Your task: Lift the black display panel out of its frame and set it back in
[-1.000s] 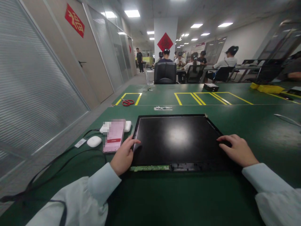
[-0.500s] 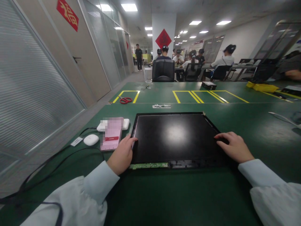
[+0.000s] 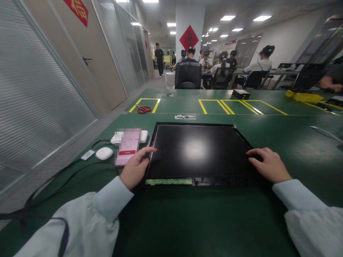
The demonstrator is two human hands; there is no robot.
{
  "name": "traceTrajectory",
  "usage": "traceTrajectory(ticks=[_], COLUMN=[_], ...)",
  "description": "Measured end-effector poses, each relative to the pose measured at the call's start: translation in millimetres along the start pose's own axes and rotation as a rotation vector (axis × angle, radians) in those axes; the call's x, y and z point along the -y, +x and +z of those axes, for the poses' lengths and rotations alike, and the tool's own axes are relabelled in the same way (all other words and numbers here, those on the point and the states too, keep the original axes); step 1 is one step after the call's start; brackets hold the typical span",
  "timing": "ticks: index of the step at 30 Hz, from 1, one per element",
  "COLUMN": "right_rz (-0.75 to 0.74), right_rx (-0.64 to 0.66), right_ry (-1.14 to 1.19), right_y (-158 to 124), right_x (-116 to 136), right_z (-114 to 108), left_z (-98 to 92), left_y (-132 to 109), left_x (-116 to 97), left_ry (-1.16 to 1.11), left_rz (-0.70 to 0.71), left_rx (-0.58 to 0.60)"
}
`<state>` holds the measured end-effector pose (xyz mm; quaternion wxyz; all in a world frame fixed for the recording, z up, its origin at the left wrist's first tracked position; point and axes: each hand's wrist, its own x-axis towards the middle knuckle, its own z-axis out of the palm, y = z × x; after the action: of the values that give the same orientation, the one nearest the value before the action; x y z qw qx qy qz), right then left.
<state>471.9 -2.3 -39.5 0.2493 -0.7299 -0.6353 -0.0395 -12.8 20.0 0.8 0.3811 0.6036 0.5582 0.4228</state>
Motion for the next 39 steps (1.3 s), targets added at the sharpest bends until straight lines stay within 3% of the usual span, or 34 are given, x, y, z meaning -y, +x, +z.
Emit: traceTrajectory(ticks=[4, 7, 12, 17, 29, 33, 39], right_rz=[0.005, 0.01, 0.01, 0.02, 0.042, 0.048, 0.043], right_rx=[-0.005, 0.016, 0.017, 0.018, 0.019, 0.035, 0.022], right_ry=[-0.01, -0.013, 0.001, 0.012, 0.025, 0.026, 0.043], right_y=[1, 1, 2, 2, 1, 1, 1], right_x=[-1, -2, -4, -2, 3, 4, 2], right_z=[-1, -2, -2, -3, -4, -5, -5], left_z=[6.4, 10.1, 11.8, 10.6, 12.7, 11.9, 10.2], left_y=[-2, -3, -3, -3, -6, -7, -5], left_x=[-8, -16, -26, -21, -16, -16, -11], left_ry=[-0.395, -0.566, -0.71, -0.73, -0.639, -0.547, -0.512], left_rz=[-0.22, -0.341, -0.46, -0.519, -0.437, -0.319, -0.1], left_rx=[-0.061, -0.151, -0.215, -0.121, -0.001, 0.025, 0.158])
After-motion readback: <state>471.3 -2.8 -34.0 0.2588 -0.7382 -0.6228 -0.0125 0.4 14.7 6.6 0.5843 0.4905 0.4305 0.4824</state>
